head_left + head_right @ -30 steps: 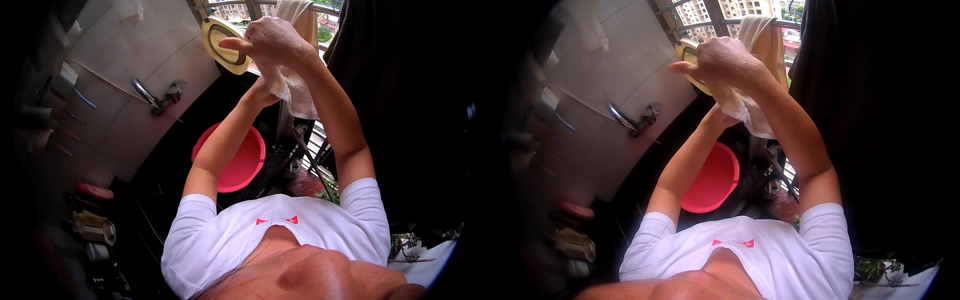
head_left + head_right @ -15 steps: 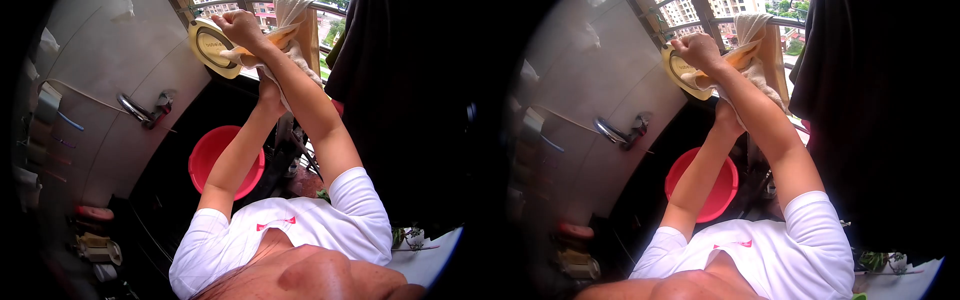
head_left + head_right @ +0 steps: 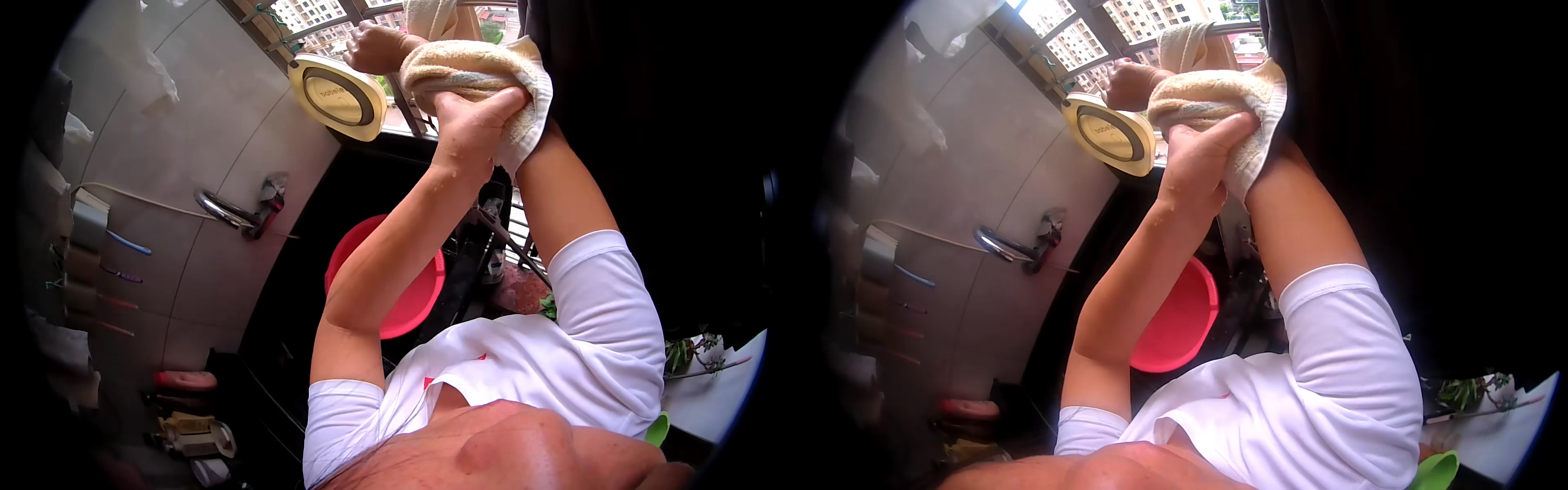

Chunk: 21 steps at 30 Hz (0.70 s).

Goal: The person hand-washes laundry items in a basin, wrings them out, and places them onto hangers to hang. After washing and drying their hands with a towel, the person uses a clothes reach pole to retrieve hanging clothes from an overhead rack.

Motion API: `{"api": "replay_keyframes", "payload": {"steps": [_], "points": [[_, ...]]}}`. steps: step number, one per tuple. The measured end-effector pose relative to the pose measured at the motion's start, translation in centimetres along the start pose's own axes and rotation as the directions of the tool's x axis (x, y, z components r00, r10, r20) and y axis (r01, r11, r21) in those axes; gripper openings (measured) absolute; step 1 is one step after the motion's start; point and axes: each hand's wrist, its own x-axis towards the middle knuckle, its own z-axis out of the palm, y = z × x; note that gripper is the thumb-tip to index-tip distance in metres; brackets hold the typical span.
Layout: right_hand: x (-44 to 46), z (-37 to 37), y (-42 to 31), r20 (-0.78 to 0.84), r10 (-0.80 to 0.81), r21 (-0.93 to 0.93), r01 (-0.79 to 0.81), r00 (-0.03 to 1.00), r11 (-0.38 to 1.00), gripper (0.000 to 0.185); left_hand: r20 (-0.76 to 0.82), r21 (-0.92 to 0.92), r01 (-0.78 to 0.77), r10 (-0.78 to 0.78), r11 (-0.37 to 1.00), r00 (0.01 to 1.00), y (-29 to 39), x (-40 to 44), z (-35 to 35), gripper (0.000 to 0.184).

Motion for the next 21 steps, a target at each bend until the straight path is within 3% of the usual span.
{"api": "replay_keyframes", "payload": {"steps": [1,3,5,7,9,11,14,16,17,18,19,20,21], "points": [[-0.2,0.8,-0.6,0.019,0.017,-0.004,-0.017,1.0,1.0,0.013,-0.067,-0.027,-0.016,0.014,1.0,0.998,-0.2,0.7,-0.1,0.03],[-0.4,1.4,-1.3,0.06,0.052,-0.016,-0.051,0.997,0.999,0.013,-0.182,-0.102,0.087,-0.105,0.991,0.978,0.4,3.1,-1.3,0.036],[-0.3,0.2,-1.8,0.065,0.101,-0.014,-0.1,0.993,0.995,0.013,-0.222,-0.176,0.079,-0.117,0.981,0.968,-0.2,4.6,-2.7,0.032],[-0.2,-1.1,-2.5,0.341,0.188,-0.138,-0.149,0.921,0.979,0.012,-0.272,-0.3,0.104,-0.189,0.948,0.944,-0.5,7.9,-5.5,0.029],[-0.4,-1.5,-2.8,0.273,0.217,-0.037,-0.215,0.937,0.976,0.013,-0.286,-0.339,0.053,-0.156,0.939,0.945,-0.9,8.3,-6.3,0.026],[-1.3,-2.5,-4.0,0.308,0.324,0.024,-0.347,0.895,0.937,0.016,-0.424,-0.326,-0.035,-0.114,0.945,0.898,-0.7,8.5,-6.6,0.02],[-2.3,-4.5,-4.8,0.393,0.499,0.2,-0.602,0.772,0.773,0.019,-0.328,-0.327,-0.112,-0.002,0.938,0.945,-1.0,9.1,-8.6,0.022],[-2.8,-6.1,-4.6,0.481,0.636,0.341,-0.797,0.604,0.499,0.022,-0.256,-0.311,-0.19,0.11,0.931,0.96,-1.0,8.3,-8.9,0.025],[-2.6,-6.8,-4.4,0.516,0.702,0.427,-0.858,0.491,0.287,0.023,-0.164,-0.294,-0.174,0.13,0.94,0.978,-0.8,7.7,-9.5,0.03],[-2.3,-7.3,-4.3,0.553,0.747,0.529,-0.848,0.37,0.028,0.025,0.041,-0.396,-0.139,0.168,0.908,0.985,-0.4,7.7,-11.3,0.04],[-1.6,-7.6,-4.3,0.587,0.763,0.638,-0.734,0.27,-0.231,0.026,0.238,-0.485,-0.084,0.223,0.871,0.945,0.5,7.0,-12.0,0.052],[-0.7,-7.8,-4.5,0.645,0.725,0.761,-0.292,0.242,-0.58,0.033,0.115,-0.298,-0.214,0.258,0.93,0.959,0.2,6.2,-12.0,0.064],[0.3,-8.1,-4.7,0.699,0.682,0.636,0.251,0.213,-0.73,0.042,0.197,-0.49,-0.126,0.25,0.863,0.948,-0.3,4.9,-11.6,0.065]]}}
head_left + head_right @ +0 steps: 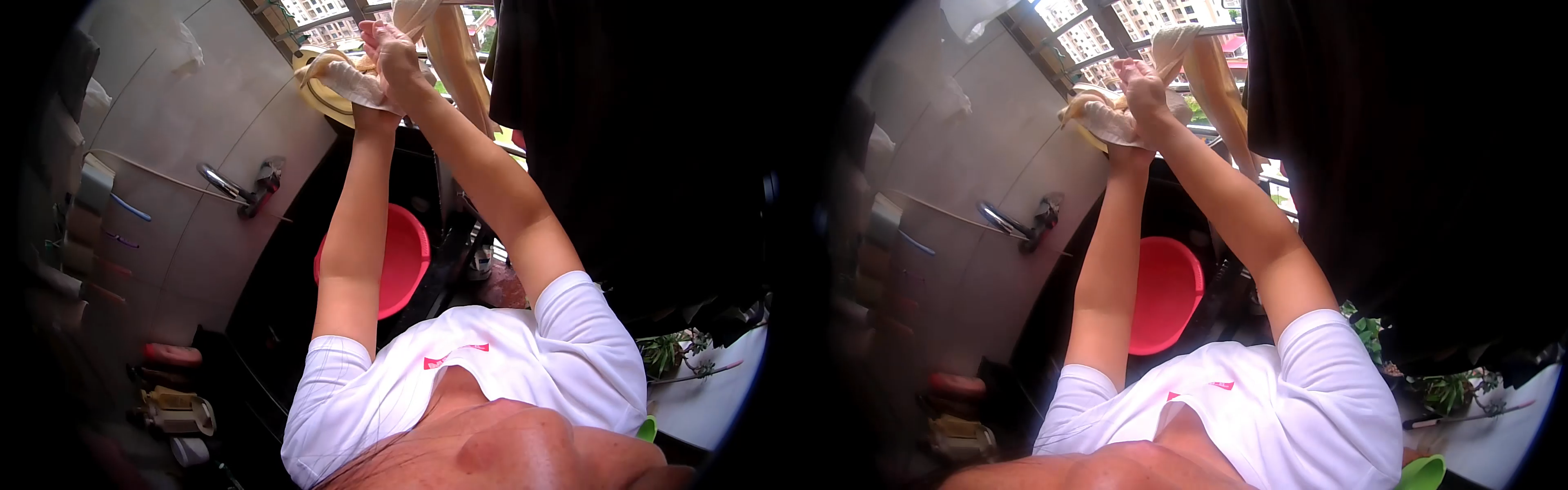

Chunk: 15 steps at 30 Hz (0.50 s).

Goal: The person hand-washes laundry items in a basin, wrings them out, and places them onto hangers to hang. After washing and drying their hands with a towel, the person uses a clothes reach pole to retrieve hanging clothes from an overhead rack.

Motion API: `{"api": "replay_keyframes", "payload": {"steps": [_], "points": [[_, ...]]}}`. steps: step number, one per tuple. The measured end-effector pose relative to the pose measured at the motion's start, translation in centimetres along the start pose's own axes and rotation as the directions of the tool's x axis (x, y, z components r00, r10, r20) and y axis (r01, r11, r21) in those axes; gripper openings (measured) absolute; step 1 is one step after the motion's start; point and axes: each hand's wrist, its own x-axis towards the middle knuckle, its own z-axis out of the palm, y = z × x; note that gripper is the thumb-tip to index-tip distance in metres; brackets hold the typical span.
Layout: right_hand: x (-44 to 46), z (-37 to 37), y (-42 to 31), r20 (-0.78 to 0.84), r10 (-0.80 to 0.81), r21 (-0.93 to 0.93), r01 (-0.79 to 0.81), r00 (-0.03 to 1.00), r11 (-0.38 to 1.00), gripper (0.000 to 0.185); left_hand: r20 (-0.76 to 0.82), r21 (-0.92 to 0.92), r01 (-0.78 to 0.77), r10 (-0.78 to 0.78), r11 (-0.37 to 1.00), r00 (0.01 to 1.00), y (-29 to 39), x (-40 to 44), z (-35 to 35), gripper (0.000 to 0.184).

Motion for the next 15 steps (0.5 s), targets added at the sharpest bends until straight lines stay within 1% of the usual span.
{"api": "replay_keyframes", "payload": {"steps": [1,2,3,4,5,6,7,8,9,10,11,12,14,15], "points": [[0.3,0.2,-0.2,0.026,0.025,0.303,-0.032,0.999,0.952,0.056,0.016,-0.051,-0.004,0.005,0.999,1.0,-1.0,-0.9,0.5,0.063],[0.5,0.2,-0.5,0.093,0.055,0.495,-0.094,0.994,0.864,0.071,0.035,-0.099,-0.004,0.008,0.995,0.999,-2.0,-1.6,1.1,0.061],[0.4,-0.2,-0.8,0.088,0.095,0.586,-0.128,0.992,0.8,0.077,0.1,-0.337,0.03,0.004,0.941,0.995,-2.7,-2.4,2.6,0.055],[0.2,-0.6,-0.9,0.084,0.135,0.669,-0.156,0.987,0.727,0.082,0.255,-0.05,-0.052,0.064,0.997,0.965,-3.0,-2.5,2.2,0.055],[0.0,-0.7,-0.7,0.082,0.075,0.611,-0.109,0.994,0.784,0.087,0.228,0.035,-0.027,0.019,0.999,0.974,-3.4,-2.6,1.4,0.051],[-0.5,-1.0,-1.1,0.108,0.116,0.656,-0.159,0.987,0.738,0.082,0.197,0.117,-0.002,-0.021,0.993,0.98,-3.5,-2.7,1.9,0.047],[-0.8,-0.9,-1.3,0.039,0.113,0.658,-0.111,0.993,0.745,0.076,0.138,0.143,0.03,-0.05,0.989,0.989,-3.7,-2.6,2.4,0.039],[-1.0,-0.9,-1.4,-0.03,0.11,0.657,-0.063,0.994,0.752,0.071,0.14,0.142,0.027,-0.047,0.99,0.989,-3.8,-2.7,2.8,0.039],[-1.4,-0.9,-1.5,-0.029,0.111,0.656,-0.065,0.993,0.752,0.071,0.065,0.138,0.038,-0.048,0.99,0.997,-3.5,-3.3,4.3,0.036],[-1.7,-0.9,-1.6,-0.065,0.138,0.633,-0.067,0.988,0.772,0.065,-0.01,0.134,0.051,-0.05,0.99,0.999,-3.4,-3.7,5.0,0.034],[-1.9,-0.9,-1.8,-0.101,0.165,0.608,-0.071,0.981,0.791,0.059,0.027,0.095,0.075,-0.078,0.993,0.997,-3.5,-2.9,4.1,0.031],[-1.8,-1.0,-1.8,-0.098,0.168,0.607,-0.075,0.981,0.791,0.059,0.025,0.095,0.072,-0.074,0.993,0.997,-3.4,-2.9,4.6,0.031],[-2.0,-1.2,-1.7,-0.112,0.167,0.532,-0.083,0.979,0.843,0.054,0.009,0.071,0.07,-0.07,0.995,0.997,-3.1,-3.2,5.6,0.029],[-2.4,-1.3,-1.8,-0.094,0.148,0.439,-0.093,0.985,0.893,0.056,0.029,0.114,0.025,-0.029,0.993,0.999,-3.1,-3.4,4.8,0.029]]}}
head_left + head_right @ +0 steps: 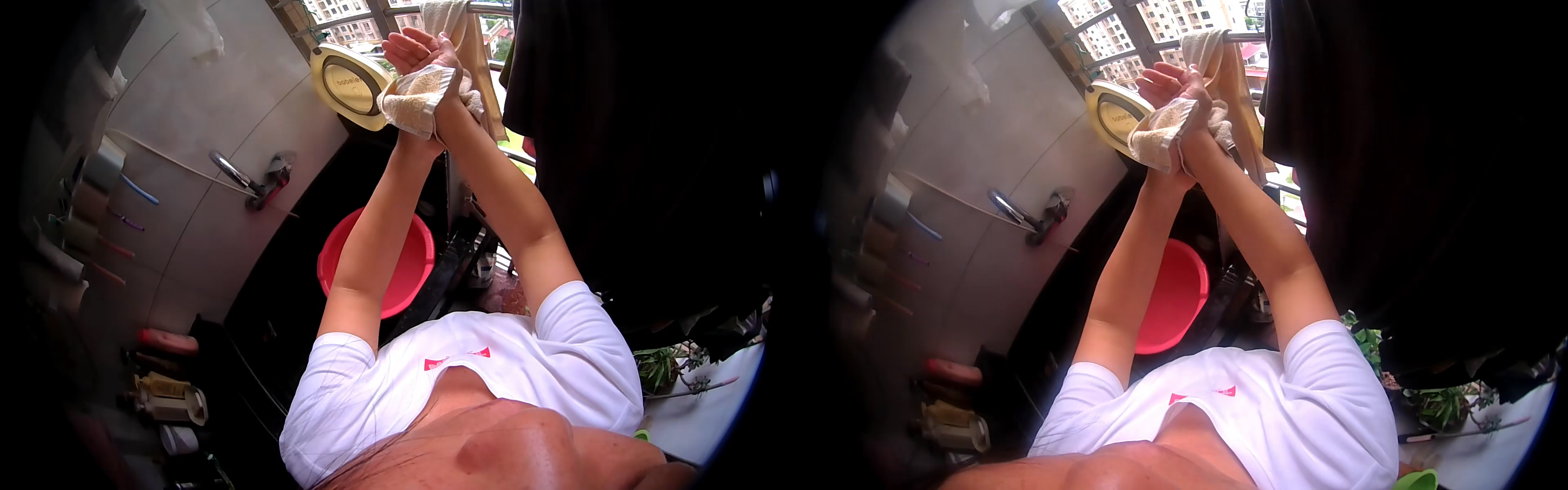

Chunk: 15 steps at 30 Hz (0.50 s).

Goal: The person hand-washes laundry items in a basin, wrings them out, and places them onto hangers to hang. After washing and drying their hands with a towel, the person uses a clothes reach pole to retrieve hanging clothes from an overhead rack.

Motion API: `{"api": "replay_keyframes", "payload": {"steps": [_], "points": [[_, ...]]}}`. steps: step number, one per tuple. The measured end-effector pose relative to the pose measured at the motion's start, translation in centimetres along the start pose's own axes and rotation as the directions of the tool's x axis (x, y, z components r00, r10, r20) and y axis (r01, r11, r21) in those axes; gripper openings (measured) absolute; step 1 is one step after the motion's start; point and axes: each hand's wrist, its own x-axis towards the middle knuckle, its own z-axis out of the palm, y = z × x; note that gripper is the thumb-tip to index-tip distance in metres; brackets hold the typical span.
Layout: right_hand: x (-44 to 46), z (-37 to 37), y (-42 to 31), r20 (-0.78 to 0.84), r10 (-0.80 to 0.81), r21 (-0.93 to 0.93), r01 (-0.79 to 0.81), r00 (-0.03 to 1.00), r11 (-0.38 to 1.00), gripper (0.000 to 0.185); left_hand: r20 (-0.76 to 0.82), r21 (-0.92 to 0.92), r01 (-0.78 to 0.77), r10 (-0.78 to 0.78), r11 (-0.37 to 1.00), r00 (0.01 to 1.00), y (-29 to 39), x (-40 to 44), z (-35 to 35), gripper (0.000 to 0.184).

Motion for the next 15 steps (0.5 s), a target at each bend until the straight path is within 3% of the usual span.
{"api": "replay_keyframes", "payload": {"steps": [1,2,3,4,5,6,7,8,10,11,12,13,15], "points": [[-0.6,-0.2,-0.1,0.001,0.003,0.0,-0.003,1.0,1.0,0.056,-0.002,0.001,-0.003,0.003,1.0,1.0,0.0,0.0,-0.7,0.029],[-1.5,-0.5,-0.1,0.091,0.028,-0.31,0.002,0.995,0.951,0.058,-0.006,-0.03,0.029,-0.029,0.999,1.0,0.0,0.2,-1.5,0.03],[-2.3,-0.9,-0.5,0.201,0.07,-0.579,0.061,0.977,0.813,0.059,-0.01,-0.061,0.06,-0.061,0.996,0.998,0.1,0.3,-2.2,0.032],[-3.0,-1.3,-1.0,0.31,0.111,-0.795,0.193,0.944,0.575,0.06,-0.089,0.111,-0.015,0.025,0.994,0.996,0.1,0.4,-3.9,0.036],[-3.7,-1.6,-1.4,0.412,0.15,-0.879,0.349,0.899,0.324,0.061,0.034,0.145,-0.028,0.023,0.989,0.999,1.0,0.0,-5.9,0.041],[-4.1,-2.0,-2.5,0.558,0.143,-0.827,0.561,0.817,0.024,0.06,0.106,0.191,0.007,-0.027,0.982,0.994,2.0,-0.3,-6.8,0.045],[-4.2,-2.5,-3.5,0.68,0.184,-0.658,0.701,0.71,-0.274,0.059,0.173,0.239,0.037,-0.08,0.97,0.982,3.1,-0.7,-6.6,0.049],[-4.0,-2.8,-4.5,0.752,0.175,-0.478,0.707,0.636,-0.521,0.053,0.101,0.169,0.182,-0.2,0.969,0.974,3.8,-1.2,-6.3,0.055],[-4.4,-2.2,-4.7,0.587,0.235,-0.306,0.481,0.775,-0.822,0.054,0.178,0.226,0.153,-0.195,0.962,0.964,2.9,-1.9,-6.1,0.061],[-5.4,-1.7,-3.9,0.479,0.218,-0.175,0.336,0.85,-0.926,0.055,0.216,0.244,0.143,-0.197,0.959,0.956,1.3,-2.1,-6.1,0.065],[-5.4,-2.9,-2.8,0.393,0.361,-0.114,0.434,0.846,-0.894,0.058,-0.046,0.205,0.143,-0.137,0.968,0.99,0.0,-1.3,-7.0,0.068],[-6.1,-3.4,-3.0,0.597,0.351,-0.286,0.6,0.721,-0.747,0.056,-0.264,0.191,0.158,-0.104,0.969,0.959,0.7,-1.4,-3.2,0.063],[-4.8,-7.3,-0.4,0.778,0.195,-0.21,0.539,0.598,-0.816,0.051,-0.151,0.339,0.184,-0.14,0.922,0.979,0.4,-1.2,-5.0,0.051]]}}
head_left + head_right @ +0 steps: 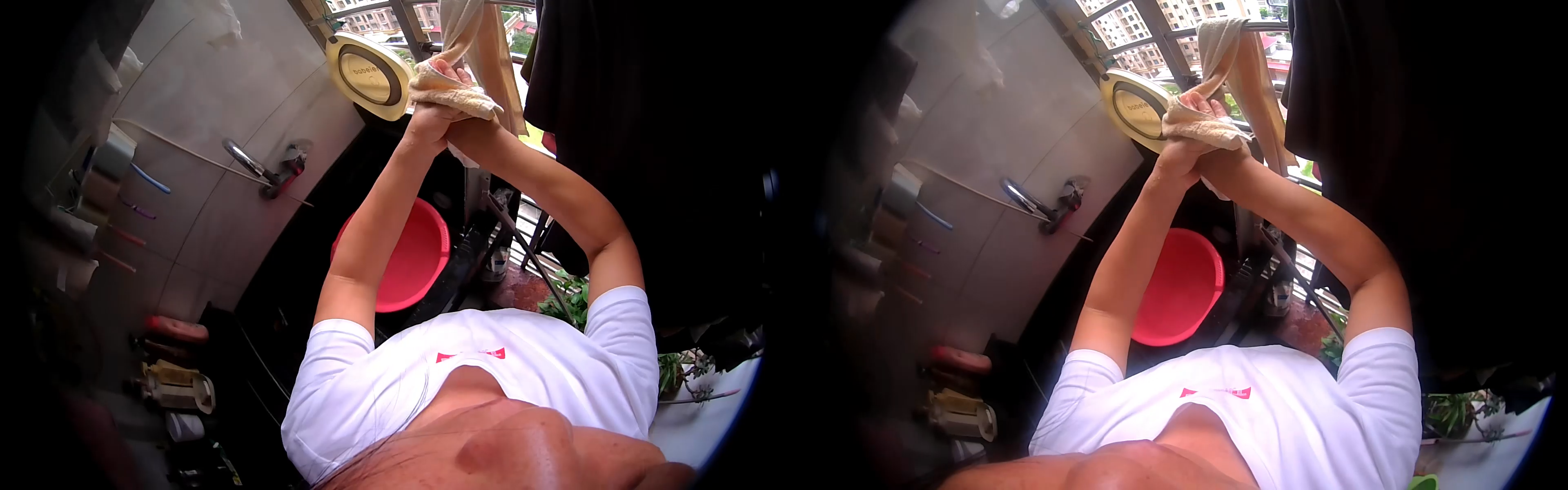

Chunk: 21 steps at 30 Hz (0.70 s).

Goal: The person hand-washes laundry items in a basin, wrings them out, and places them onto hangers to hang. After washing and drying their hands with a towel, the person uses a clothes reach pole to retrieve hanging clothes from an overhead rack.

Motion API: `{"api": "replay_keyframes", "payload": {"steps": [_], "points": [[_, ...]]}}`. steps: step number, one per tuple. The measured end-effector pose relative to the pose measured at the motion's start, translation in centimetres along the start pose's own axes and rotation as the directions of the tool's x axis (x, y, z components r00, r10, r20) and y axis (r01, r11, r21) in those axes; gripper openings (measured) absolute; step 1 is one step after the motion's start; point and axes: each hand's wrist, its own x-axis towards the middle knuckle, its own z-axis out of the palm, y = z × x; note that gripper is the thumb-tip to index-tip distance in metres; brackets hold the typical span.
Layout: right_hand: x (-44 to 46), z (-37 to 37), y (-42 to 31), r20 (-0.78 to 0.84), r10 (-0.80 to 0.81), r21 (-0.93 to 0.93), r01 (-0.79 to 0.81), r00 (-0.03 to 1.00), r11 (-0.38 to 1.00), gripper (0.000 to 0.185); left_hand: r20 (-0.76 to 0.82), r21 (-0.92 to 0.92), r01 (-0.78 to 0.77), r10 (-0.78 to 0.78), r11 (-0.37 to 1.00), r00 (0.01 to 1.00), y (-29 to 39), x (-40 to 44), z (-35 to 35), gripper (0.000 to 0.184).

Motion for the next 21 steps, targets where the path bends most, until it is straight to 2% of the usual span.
{"api": "replay_keyframes", "payload": {"steps": [1,2,4,6,7,8,9,10,11,12,13,14,15,16,17,18,20,21], "points": [[-0.1,0.5,-0.3,-0.091,0.006,-0.042,-0.01,0.996,0.999,0.049,0.022,0.059,0.02,-0.022,0.998,1.0,0.2,-0.2,-0.1,0.043],[-0.9,0.7,-0.4,0.225,0.078,0.118,-0.107,0.971,0.987,0.048,0.028,0.058,0.021,-0.023,0.998,0.999,0.4,0.2,0.0,0.043],[-0.5,-1.9,-0.7,0.535,0.085,0.243,-0.249,0.841,0.937,0.048,-0.123,-0.07,0.125,-0.133,0.99,0.983,0.8,0.3,0.3,0.037],[2.0,-6.4,0.2,0.755,-0.162,0.212,-0.002,0.636,0.977,0.033,-0.172,-0.038,0.137,-0.142,0.99,0.975,0.3,1.4,-0.6,0.033],[0.7,-4.8,0.6,0.685,0.192,0.546,-0.67,0.703,0.504,0.022,-0.078,-0.087,0.2,-0.207,0.976,0.975,0.3,1.7,-1.3,0.032],[0.3,-5.1,1.7,0.688,0.184,0.546,-0.668,0.702,0.506,0.022,0.017,-0.133,0.262,-0.263,0.956,0.965,0.4,2.0,-2.1,0.032],[0.4,-5.9,2.7,0.545,0.07,0.627,-0.462,0.836,0.627,0.027,0.053,-0.07,0.295,-0.292,0.953,0.955,0.6,2.3,-3.3,0.036],[0.5,-6.2,3.8,0.383,-0.073,0.667,-0.221,0.921,0.712,0.035,0.044,-0.079,0.282,-0.28,0.956,0.959,0.7,2.2,-4.5,0.036],[0.2,-4.6,4.7,-0.023,-0.041,0.698,0.046,0.999,0.715,0.053,0.158,0.11,0.254,-0.27,0.961,0.95,0.9,2.1,-5.7,0.038],[0.4,-4.7,5.6,-0.065,-0.03,0.552,0.061,0.997,0.832,0.061,0.267,0.296,0.2,-0.282,0.934,0.922,1.4,2.0,-5.8,0.041],[0.8,-4.4,5.4,-0.04,-0.007,0.551,0.028,0.999,0.834,0.057,0.339,0.482,0.072,-0.261,0.873,0.904,1.2,2.3,-5.4,0.049],[0.8,-3.5,4.8,-0.054,-0.013,0.59,0.042,0.998,0.806,0.053,0.369,0.594,0.021,-0.295,0.804,0.881,1.2,2.2,-5.2,0.048],[0.8,-2.6,4.2,-0.067,-0.019,0.628,0.057,0.998,0.776,0.048,0.474,0.765,-0.281,-0.212,0.579,0.855,0.4,3.1,-6.1,0.047],[0.8,-1.8,3.9,-0.13,-0.048,0.689,0.125,0.99,0.714,0.044,0.417,0.582,-0.073,-0.22,0.81,0.882,0.6,2.7,-4.4,0.046],[0.3,-1.7,4.3,-0.035,0.052,0.653,-0.016,0.998,0.757,0.031,0.359,0.248,0.144,-0.228,0.958,0.905,0.9,2.3,-2.5,0.049],[0.2,-1.4,4.4,-0.031,0.046,0.652,-0.014,0.998,0.758,0.031,0.299,-0.089,0.273,-0.235,0.958,0.925,1.2,1.9,-0.6,0.053],[0.3,-0.6,4.7,0.124,0.279,0.819,-0.257,0.952,0.513,0.025,0.283,-0.094,0.255,-0.22,0.962,0.934,1.3,2.4,1.1,0.066],[0.7,-0.7,4.5,0.248,0.4,0.93,-0.332,0.882,0.155,0.027,0.321,-0.134,0.268,-0.214,0.954,0.923,1.5,1.8,1.8,0.07]]}}
